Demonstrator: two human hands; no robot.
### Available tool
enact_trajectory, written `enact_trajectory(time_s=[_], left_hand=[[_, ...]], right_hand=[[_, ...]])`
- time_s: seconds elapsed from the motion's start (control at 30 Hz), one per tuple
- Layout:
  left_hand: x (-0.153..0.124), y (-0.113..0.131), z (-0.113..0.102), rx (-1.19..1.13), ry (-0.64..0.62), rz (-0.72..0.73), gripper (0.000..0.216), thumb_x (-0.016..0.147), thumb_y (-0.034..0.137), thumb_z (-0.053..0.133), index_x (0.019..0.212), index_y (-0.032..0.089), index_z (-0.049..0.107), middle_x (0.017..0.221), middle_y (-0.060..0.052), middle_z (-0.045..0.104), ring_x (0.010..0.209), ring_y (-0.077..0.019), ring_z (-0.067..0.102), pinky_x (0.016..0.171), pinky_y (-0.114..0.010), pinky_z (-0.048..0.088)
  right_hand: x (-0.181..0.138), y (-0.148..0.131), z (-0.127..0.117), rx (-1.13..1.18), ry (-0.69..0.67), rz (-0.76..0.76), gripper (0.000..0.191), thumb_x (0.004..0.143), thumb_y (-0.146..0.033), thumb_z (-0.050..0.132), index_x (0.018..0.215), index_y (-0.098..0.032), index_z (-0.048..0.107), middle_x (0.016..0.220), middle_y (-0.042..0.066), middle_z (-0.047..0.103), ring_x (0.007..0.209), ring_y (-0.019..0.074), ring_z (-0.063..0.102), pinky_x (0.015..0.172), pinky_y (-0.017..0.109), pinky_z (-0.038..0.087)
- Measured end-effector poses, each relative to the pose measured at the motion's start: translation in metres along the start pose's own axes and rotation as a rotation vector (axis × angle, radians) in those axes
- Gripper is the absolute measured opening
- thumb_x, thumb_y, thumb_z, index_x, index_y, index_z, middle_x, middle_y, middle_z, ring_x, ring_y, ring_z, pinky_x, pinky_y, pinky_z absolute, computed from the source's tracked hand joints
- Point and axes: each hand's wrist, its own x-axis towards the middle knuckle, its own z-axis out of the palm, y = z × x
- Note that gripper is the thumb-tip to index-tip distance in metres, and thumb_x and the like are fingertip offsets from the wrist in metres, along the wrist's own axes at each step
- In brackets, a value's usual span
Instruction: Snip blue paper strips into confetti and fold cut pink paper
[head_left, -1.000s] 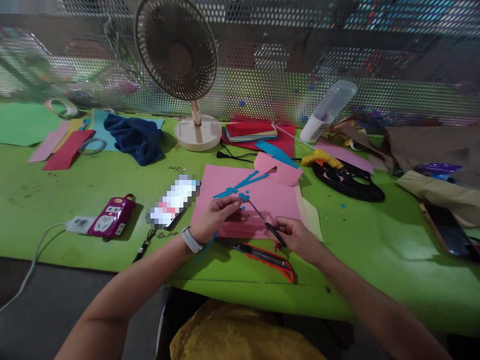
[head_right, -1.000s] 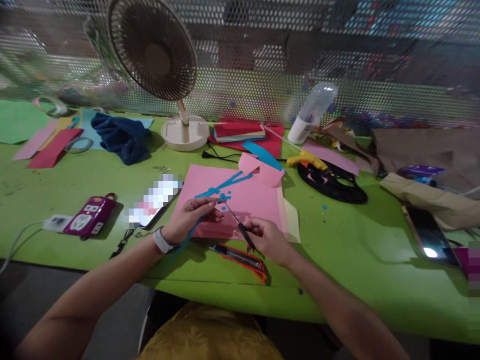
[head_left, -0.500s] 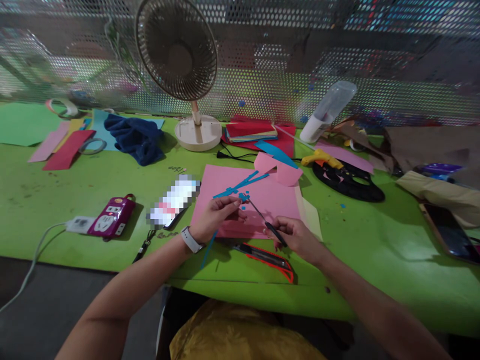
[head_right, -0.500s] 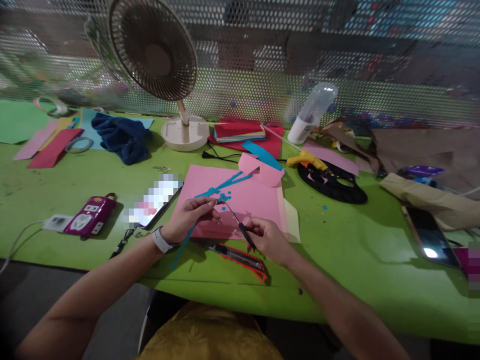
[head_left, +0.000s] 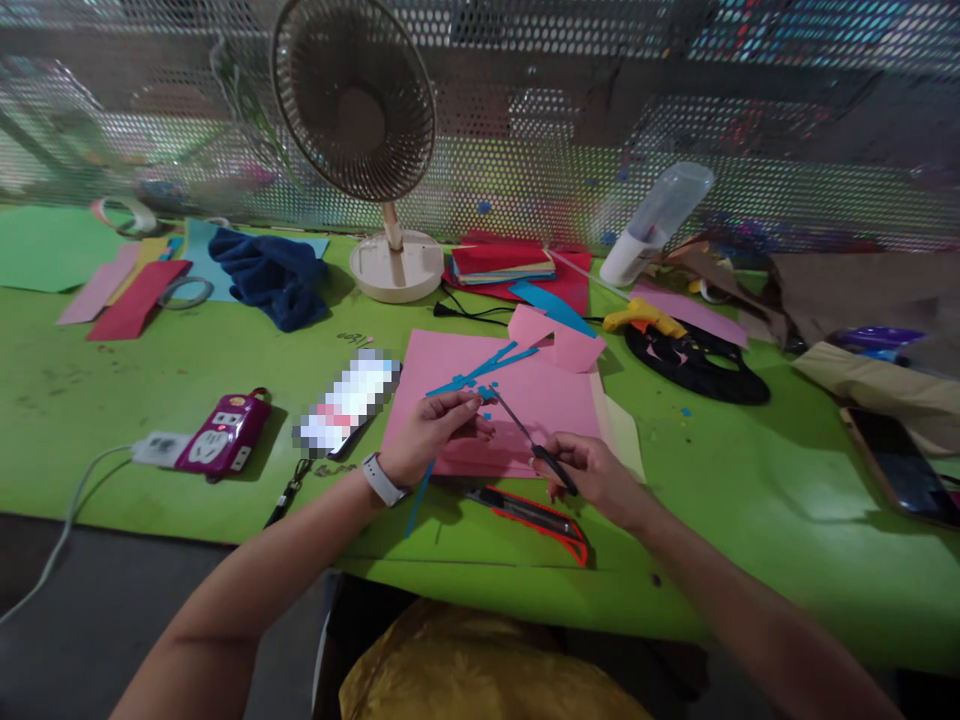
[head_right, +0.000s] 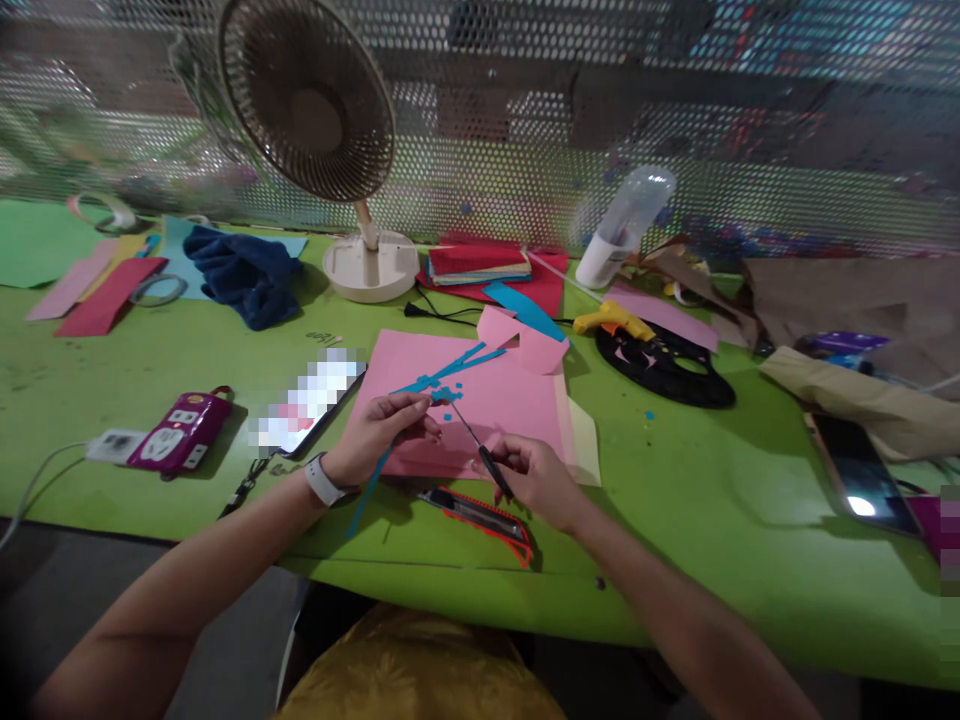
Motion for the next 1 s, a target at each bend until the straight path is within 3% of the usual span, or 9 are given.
enact_trajectory(time_s=[1.0], left_hand=[[-0.0005, -0.0017, 0.0001, -0.009, -0.029, -0.005, 0.029, 0.074, 0.035, 0.073, 0.091, 0.012, 0.067, 0.073, -0.007, 0.072, 0.065, -0.0158, 0.068, 0.075, -0.032, 0.054]], right_hand=[[-0.0018, -0.0066, 0.004, -0.008, -0.035, 0.009, 0.046, 0.061, -0.058, 0.075, 0.066, -0.019, 0.051, 0.056, -0.006, 0.047, 0.047, 0.0079, 0.051, 0.048, 0.022, 0.047]])
